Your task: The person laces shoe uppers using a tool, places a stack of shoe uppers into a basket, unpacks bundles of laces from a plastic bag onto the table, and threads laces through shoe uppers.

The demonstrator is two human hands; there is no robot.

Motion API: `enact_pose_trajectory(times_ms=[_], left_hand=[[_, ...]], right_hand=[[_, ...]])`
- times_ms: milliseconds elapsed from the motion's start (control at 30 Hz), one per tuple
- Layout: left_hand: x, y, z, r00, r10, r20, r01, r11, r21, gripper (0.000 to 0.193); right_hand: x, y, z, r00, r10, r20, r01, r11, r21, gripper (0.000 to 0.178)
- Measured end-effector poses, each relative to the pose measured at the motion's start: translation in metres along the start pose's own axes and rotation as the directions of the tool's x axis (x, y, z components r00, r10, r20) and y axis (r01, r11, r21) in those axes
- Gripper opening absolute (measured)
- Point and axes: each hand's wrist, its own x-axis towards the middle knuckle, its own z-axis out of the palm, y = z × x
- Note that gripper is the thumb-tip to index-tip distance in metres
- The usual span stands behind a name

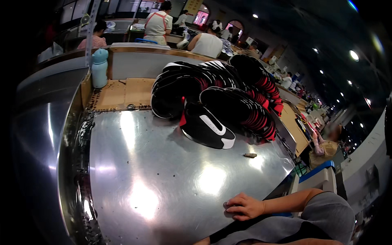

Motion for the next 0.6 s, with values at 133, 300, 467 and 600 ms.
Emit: enact_pose_trajectory(times_ms=[133, 300, 467, 600], left_hand=[[0.004, -0.021, -0.014, 0.995, -0.086, -0.054, 0.074, 0.979, -0.192, 0.046], [-0.016, -0.024, -0.055, 0.958, -0.199, -0.206, -0.015, 0.684, -0.729, 0.048], [-0.1, 0.009, -0.098, 0.954, -0.184, -0.238, -0.234, 0.041, -0.971, 0.051], [-0.206, 0.038, -0.086, 0.959, -0.125, -0.255, -0.273, -0.164, -0.948, 0.053]], right_hand=[[0.002, -0.001, 0.0, 1.0, 0.017, -0.018, -0.016, 0.998, 0.055, 0.043], [0.002, 0.001, 0.003, 0.998, -0.026, -0.065, 0.032, 0.995, 0.09, 0.041], [-0.004, 0.006, 0.007, 0.988, -0.059, -0.142, 0.074, 0.991, 0.108, 0.038], [-0.008, 0.008, 0.008, 0.966, -0.098, -0.24, 0.133, 0.982, 0.136, 0.036]])
